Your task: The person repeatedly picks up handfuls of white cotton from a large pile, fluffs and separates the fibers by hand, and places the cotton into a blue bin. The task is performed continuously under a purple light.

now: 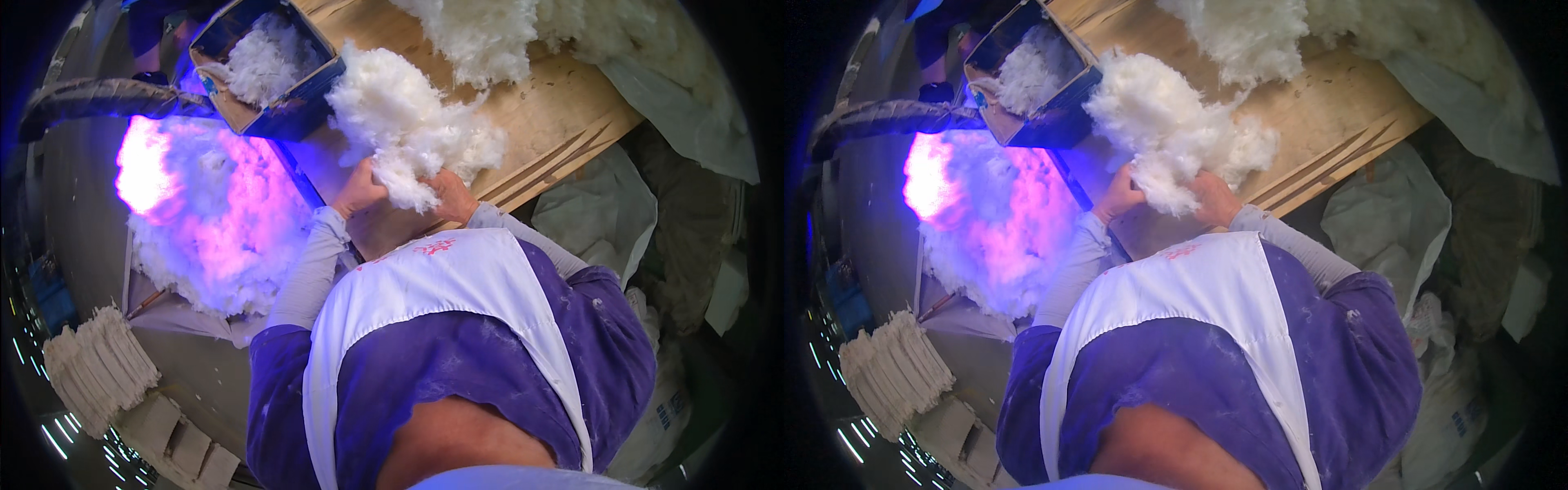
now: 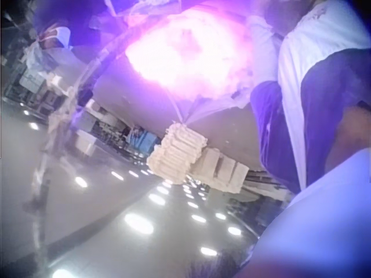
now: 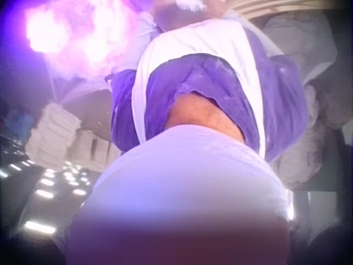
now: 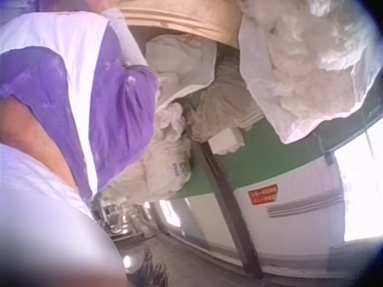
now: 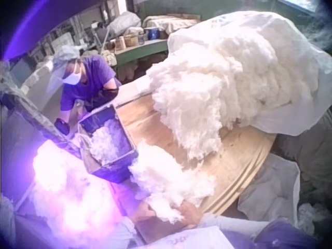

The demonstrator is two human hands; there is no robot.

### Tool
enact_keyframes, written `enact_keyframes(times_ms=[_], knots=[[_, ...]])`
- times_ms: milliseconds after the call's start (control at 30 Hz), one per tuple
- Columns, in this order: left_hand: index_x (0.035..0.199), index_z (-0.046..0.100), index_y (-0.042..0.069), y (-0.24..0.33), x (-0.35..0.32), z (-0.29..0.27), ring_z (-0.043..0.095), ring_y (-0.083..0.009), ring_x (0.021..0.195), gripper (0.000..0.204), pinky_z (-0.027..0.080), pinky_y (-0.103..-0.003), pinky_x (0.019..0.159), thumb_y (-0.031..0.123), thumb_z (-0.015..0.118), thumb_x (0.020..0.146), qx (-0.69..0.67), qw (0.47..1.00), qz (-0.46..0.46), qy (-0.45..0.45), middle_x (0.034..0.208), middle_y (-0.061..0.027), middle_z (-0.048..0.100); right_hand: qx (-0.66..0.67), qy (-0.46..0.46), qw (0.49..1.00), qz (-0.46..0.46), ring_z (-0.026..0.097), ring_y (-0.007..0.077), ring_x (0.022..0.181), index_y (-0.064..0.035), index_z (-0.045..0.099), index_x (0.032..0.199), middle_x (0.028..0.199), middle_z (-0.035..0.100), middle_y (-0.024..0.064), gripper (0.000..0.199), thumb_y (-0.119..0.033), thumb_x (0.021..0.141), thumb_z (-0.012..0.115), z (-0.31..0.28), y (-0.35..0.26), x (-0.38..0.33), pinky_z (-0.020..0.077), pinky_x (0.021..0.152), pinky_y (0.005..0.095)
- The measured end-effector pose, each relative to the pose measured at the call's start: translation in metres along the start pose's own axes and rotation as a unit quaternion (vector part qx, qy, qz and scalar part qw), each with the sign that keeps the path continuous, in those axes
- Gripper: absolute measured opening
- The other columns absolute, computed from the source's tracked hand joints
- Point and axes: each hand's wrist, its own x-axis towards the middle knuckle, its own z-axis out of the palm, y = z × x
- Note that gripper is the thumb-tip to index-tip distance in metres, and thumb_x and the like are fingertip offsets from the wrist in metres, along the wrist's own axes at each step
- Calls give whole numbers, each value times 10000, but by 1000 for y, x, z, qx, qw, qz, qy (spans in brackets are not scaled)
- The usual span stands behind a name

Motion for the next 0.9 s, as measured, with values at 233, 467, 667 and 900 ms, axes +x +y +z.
enact_keyframes(times_ms=[233,467,667,900], knots=[[1035,592,25,4,5,14,587,-211,936,352,460,-326,797,6,617,684,99,981,6,168,971,-79,631,-50,-149,987,-16,565,362,840,-37,606,883,856,589,187,320,-204,624,693,-14,-36,16,457,740,405],[952,609,80,12,2,15,511,-304,993,354,421,-410,840,11,582,606,472,859,125,151,1002,-91,575,-5,230,970,-71,557,69,645,-66,644,975,844,639,15,258,-63,726,711,-96,-36,67,449,530,196],[926,621,92,23,1,36,516,-271,1036,256,392,-416,896,85,553,679,535,817,203,64,1023,-91,582,222,-35,969,99,471,176,1102,-39,392,1284,1199,511,91,762,-143,633,776,-83,2,121,429,881,294],[892,605,101,18,12,26,455,-280,1148,208,350,-558,899,80,555,691,579,778,232,77,1025,-22,585,375,207,879,209,614,197,837,-14,622,1007,900,647,80,292,13,719,582,-104,40,142,516,655,353]])
